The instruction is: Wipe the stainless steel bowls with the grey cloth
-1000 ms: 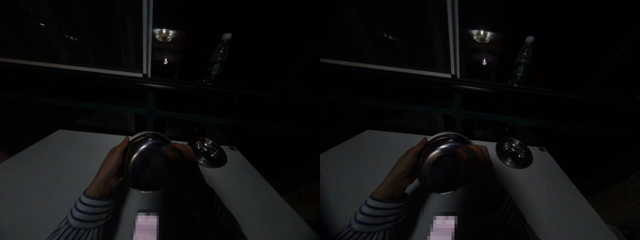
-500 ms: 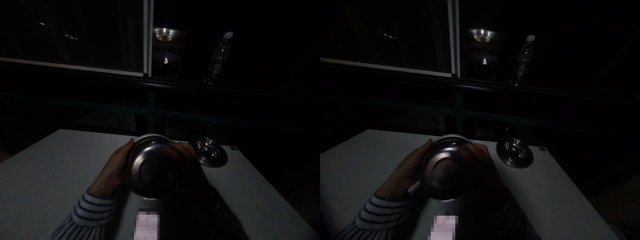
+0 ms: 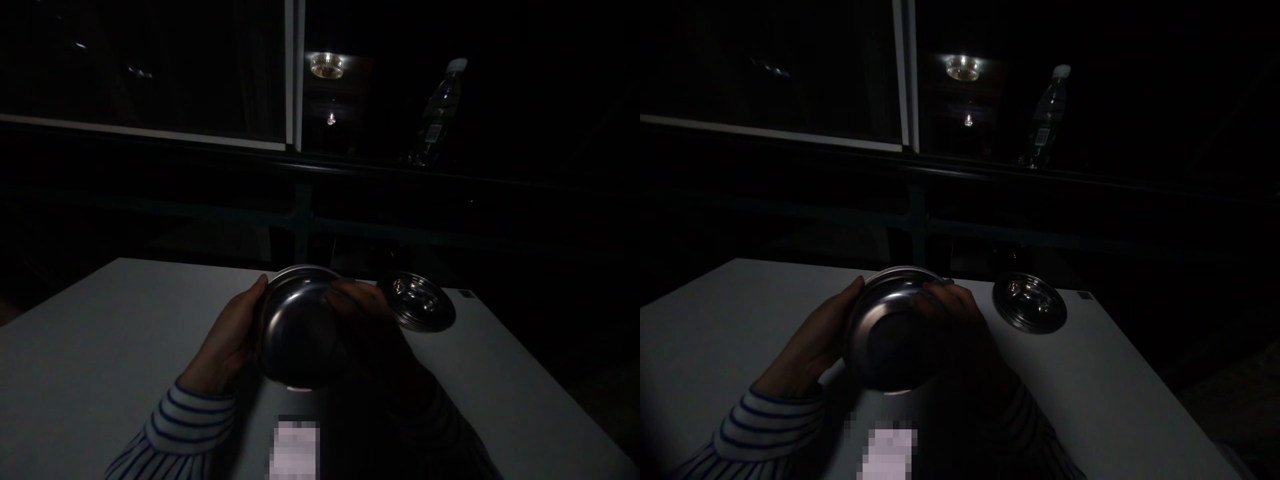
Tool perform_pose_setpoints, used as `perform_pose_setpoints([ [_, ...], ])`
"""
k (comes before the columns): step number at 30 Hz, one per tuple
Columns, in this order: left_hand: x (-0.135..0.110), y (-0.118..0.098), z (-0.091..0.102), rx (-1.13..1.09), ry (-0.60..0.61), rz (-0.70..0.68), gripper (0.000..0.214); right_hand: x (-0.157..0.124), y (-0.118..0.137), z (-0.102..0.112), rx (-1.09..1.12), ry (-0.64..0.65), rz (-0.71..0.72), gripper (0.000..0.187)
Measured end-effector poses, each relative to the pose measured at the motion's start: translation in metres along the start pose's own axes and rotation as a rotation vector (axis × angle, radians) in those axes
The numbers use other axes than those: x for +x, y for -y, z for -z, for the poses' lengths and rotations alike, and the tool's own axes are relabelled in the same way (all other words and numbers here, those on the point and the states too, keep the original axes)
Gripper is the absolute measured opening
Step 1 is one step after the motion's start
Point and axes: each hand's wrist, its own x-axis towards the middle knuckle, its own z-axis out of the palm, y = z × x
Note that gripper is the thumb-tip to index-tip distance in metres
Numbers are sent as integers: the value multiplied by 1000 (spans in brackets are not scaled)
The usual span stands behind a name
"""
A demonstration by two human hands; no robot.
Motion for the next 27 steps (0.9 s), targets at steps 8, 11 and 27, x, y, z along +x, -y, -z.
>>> perform_pose_setpoints([
  [8,1,-1,1,-74,-44,30,27,-2,-5,-1,-17,11,-9,33],
  [11,1,0,-1,-98,-31,33,26,-2,-5,-2,-24,3,-18,34],
  [27,1,-8,2,-334,-128,-9,26,-9,-4,-9,-99,-24,29,39],
])
